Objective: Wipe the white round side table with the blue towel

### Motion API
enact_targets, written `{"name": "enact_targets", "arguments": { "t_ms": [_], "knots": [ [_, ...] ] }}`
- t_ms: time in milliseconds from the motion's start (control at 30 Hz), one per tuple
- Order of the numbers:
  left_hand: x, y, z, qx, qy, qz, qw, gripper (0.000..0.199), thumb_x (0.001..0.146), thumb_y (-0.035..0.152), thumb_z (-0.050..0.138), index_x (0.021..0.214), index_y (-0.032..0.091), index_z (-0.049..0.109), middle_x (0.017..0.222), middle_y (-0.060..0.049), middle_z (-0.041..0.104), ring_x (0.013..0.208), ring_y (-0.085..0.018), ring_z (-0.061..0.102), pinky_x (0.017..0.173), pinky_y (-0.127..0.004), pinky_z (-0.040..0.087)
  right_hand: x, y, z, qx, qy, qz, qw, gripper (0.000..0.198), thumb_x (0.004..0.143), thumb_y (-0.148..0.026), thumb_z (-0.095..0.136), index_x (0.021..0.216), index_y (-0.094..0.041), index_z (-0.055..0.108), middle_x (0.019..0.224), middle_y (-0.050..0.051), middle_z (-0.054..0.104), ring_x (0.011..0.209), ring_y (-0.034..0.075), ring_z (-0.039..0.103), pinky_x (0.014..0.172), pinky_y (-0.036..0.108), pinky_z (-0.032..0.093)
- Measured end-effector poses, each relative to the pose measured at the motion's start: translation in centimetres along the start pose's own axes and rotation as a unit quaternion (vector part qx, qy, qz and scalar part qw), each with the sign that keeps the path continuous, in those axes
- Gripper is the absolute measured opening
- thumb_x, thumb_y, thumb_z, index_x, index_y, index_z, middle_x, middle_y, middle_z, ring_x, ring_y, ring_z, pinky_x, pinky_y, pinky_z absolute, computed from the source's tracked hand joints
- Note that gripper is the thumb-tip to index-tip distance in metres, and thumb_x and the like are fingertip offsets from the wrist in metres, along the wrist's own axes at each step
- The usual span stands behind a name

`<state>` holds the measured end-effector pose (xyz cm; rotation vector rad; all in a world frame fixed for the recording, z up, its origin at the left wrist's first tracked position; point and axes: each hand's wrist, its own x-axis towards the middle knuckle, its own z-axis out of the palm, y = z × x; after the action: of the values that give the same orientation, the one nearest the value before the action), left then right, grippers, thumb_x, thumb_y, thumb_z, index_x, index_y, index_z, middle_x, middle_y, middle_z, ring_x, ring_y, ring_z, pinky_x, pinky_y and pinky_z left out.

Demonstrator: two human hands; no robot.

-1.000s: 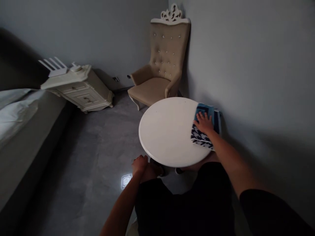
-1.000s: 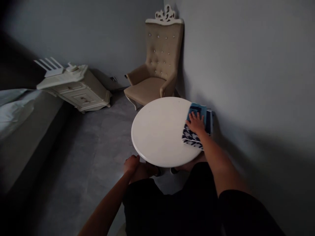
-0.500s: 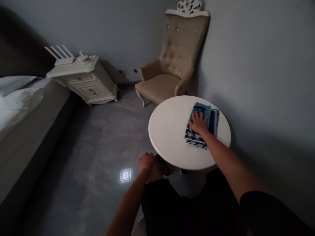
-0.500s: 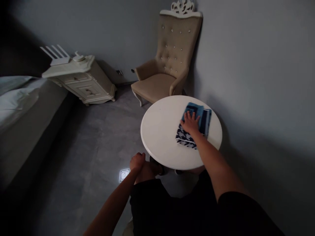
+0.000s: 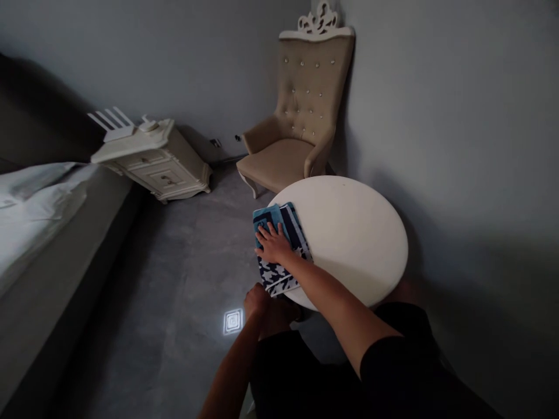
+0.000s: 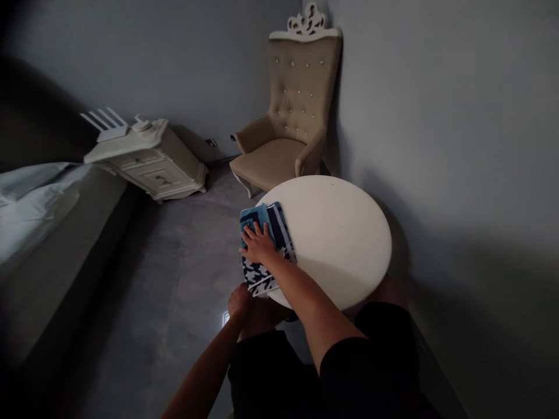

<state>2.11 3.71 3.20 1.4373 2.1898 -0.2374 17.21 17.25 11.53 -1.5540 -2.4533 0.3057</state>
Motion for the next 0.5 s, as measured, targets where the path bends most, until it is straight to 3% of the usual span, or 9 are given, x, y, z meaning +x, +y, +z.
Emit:
{"name": "enact_targets", "arguments": {
  "t_ms": [100, 233, 367, 500],
  "knots": [
    [0.3, 0.6, 0.2, 0.003, 0.003, -0.010, 1.000, 0.048, 0.112, 0.043, 0.044, 0.124, 0.014, 0.080, 0.129, -0.029, 0.081, 0.126, -0.044, 0.078, 0.102, -0.051, 0.060, -0.8, 4.1, -1.5, -0.003, -0.004, 0.034, 0.999, 0.073, 0.115, -0.061, 0.039, 0.178, -0.025, 0.046, 0.189, -0.001, 0.032, 0.177, 0.039, 0.020, 0.143, 0.060, 0.011],
    [0.5, 1.3, 0.6, 0.008, 0.013, -0.002, 1.000, 0.054, 0.112, 0.050, 0.042, 0.121, 0.015, 0.082, 0.128, -0.027, 0.082, 0.125, -0.042, 0.079, 0.099, -0.048, 0.060, -2.8, 13.6, -4.9, -0.025, -0.014, 0.117, 0.993, 0.076, 0.116, -0.061, 0.038, 0.181, -0.023, 0.040, 0.191, 0.003, 0.025, 0.177, 0.041, 0.016, 0.141, 0.069, 0.012],
    [0.2, 1.6, 0.6, 0.002, 0.003, 0.003, 1.000, 0.055, 0.112, 0.051, 0.041, 0.124, 0.015, 0.081, 0.129, -0.027, 0.082, 0.126, -0.043, 0.078, 0.100, -0.049, 0.059, -7.6, 24.4, -9.1, -0.060, -0.017, 0.223, 0.973, 0.077, 0.117, -0.056, 0.033, 0.182, -0.015, 0.037, 0.191, 0.016, 0.022, 0.176, 0.048, 0.016, 0.137, 0.079, 0.014],
    [-0.1, 1.8, 0.1, -0.011, -0.014, 0.006, 1.000, 0.056, 0.113, 0.051, 0.041, 0.125, 0.013, 0.081, 0.132, -0.028, 0.081, 0.128, -0.043, 0.077, 0.102, -0.051, 0.059, -13.5, 32.9, -11.6, -0.089, -0.006, 0.355, 0.931, 0.082, 0.116, -0.062, 0.023, 0.184, -0.016, 0.030, 0.193, 0.017, 0.018, 0.176, 0.046, 0.015, 0.137, 0.081, 0.013]
  ]
}}
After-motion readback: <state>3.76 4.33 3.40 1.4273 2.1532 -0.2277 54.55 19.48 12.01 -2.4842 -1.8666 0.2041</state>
